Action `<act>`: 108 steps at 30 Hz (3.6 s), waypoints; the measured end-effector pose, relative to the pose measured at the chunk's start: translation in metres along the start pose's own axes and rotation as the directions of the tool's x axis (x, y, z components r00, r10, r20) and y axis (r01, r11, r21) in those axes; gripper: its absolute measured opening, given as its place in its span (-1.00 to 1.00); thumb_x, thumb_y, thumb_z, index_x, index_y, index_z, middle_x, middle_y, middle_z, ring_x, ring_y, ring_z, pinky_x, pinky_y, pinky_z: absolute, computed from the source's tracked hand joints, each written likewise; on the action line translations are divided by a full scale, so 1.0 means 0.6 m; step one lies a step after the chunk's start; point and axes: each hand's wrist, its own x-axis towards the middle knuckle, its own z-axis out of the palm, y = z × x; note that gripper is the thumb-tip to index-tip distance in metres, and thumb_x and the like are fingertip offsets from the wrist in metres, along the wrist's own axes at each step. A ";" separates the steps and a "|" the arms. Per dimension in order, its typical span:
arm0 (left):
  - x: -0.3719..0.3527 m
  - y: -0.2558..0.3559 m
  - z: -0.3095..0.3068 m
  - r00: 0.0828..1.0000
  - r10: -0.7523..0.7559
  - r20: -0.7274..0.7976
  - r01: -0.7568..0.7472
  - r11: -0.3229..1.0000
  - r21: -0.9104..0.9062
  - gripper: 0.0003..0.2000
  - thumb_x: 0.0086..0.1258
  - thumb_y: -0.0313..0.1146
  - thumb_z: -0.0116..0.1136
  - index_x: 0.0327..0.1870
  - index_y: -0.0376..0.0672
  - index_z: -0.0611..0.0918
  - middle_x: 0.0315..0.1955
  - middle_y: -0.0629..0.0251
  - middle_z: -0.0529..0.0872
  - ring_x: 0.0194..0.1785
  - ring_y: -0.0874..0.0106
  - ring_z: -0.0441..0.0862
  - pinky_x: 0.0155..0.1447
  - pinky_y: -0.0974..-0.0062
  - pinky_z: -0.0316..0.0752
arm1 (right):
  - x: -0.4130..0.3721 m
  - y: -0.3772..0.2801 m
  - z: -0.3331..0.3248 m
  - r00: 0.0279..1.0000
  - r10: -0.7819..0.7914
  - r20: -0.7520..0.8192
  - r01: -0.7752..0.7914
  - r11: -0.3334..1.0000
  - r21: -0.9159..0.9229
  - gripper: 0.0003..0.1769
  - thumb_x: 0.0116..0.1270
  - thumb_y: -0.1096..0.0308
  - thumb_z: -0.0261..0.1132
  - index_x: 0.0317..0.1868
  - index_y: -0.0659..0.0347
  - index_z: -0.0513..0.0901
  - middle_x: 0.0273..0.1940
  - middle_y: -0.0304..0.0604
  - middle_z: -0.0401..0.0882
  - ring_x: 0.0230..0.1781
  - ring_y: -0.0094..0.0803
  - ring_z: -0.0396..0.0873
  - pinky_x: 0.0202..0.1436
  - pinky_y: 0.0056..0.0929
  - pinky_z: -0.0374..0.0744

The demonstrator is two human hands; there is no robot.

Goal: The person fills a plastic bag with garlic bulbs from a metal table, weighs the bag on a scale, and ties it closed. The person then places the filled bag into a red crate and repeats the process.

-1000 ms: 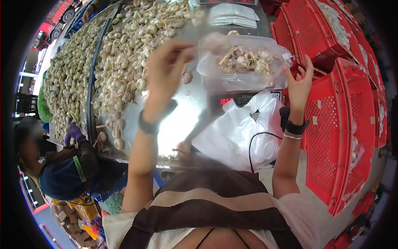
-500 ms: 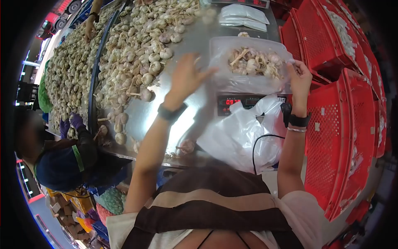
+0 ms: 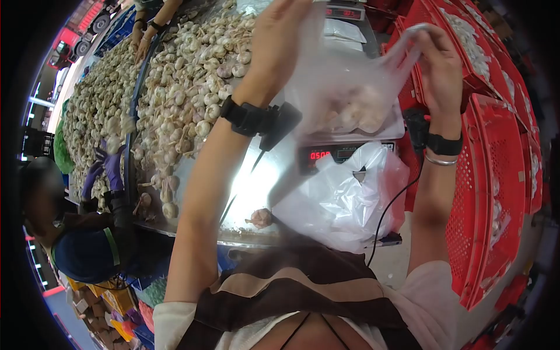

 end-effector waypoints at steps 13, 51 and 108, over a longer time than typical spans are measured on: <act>-0.053 -0.031 0.033 0.778 -0.531 0.335 0.576 0.816 -0.042 -0.80 0.27 -0.37 -0.01 -0.14 -0.21 0.54 -0.51 0.40 0.48 -0.53 0.64 0.33 -0.48 0.65 0.23 | -0.053 0.028 0.035 0.949 0.216 0.229 -0.116 0.917 -0.382 -0.85 0.14 0.50 0.24 -0.25 0.33 0.61 -0.39 -0.25 0.61 -0.35 -0.61 0.53 -0.23 -0.64 0.49; -0.088 -0.102 0.019 0.926 -0.268 0.267 0.267 0.963 0.040 -0.79 0.04 -0.47 0.22 -0.32 -0.31 0.50 -0.43 0.17 0.52 -0.37 0.29 0.53 -0.28 0.50 0.45 | -0.095 0.104 0.036 0.808 0.526 0.266 -0.544 0.839 -0.007 -0.86 0.14 0.52 0.22 -0.26 0.33 0.60 -0.32 -0.24 0.54 -0.40 -0.62 0.49 -0.33 -0.66 0.47; -0.103 0.069 -0.505 0.888 -0.305 -0.345 0.449 0.738 0.503 -0.68 0.31 -0.41 0.02 0.03 -0.32 0.34 -0.21 0.11 0.56 -0.22 0.40 0.58 -0.38 0.53 0.56 | -0.282 0.073 0.069 0.841 0.472 -0.265 -0.531 0.815 -0.234 -0.57 0.31 0.18 0.06 0.06 0.32 0.35 -0.02 -0.14 0.42 -0.05 -0.31 0.43 0.03 -0.34 0.43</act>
